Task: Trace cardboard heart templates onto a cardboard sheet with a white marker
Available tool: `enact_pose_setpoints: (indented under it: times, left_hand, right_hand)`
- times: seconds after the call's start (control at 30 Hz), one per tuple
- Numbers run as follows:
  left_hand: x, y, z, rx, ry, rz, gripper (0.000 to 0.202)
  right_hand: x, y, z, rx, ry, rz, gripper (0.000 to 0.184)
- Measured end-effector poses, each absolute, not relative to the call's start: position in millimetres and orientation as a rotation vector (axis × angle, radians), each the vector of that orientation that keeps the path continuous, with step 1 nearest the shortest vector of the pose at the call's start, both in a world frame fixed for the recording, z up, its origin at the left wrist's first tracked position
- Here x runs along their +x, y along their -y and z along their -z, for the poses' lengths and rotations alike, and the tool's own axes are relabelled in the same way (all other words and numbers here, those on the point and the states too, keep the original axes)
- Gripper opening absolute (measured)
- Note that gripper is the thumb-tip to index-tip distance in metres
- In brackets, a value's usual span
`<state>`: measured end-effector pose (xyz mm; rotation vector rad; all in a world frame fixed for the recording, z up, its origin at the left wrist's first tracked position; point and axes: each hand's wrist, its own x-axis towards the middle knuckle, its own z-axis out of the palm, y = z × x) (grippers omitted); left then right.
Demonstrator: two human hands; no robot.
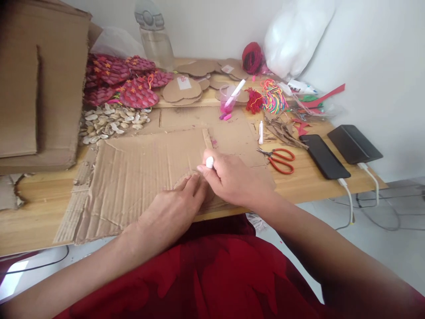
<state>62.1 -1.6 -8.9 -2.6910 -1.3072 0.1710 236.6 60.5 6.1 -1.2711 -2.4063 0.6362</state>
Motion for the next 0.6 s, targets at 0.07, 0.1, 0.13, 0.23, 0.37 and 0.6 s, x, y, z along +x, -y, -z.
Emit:
enact_pose_setpoints:
  times: [0.07,0.1,0.13,0.23,0.37,0.6]
  left_hand:
    - [62.6,1.7,9.2,-2.686,1.318,-0.165,0.046]
    - [62.8,2.2,9.9,-2.679,1.328,-0.149,0.047]
    - [62.9,2.9,10.9,-2.671,1.339,-0.128,0.047]
    - [62.8,5.2,14.6,-2.646,1.372,-0.075,0.048]
    - [62.5,6.5,17.8,-2.625,1.354,-0.039,0.048]
    - [62.5,6.8,16.5,-2.603,1.328,-0.021,0.047]
  right_hand:
    - [227.8,-66.1,-5.7,-1.202,2.382,-0.677,0.019]
    - [223.3,-69.6,-4.7,-1.168,2.369,-0.697,0.018]
    - [219.2,-73.0,-3.4,-1.142,2.354,-0.713,0.018]
    - [209.6,-81.4,1.6,-1.076,2.321,-0.737,0.019]
    - [203.2,-85.7,6.1,-1.005,2.303,-0.736,0.019]
    - [199.1,-86.2,5.9,-0.977,2.316,-0.742,0.019]
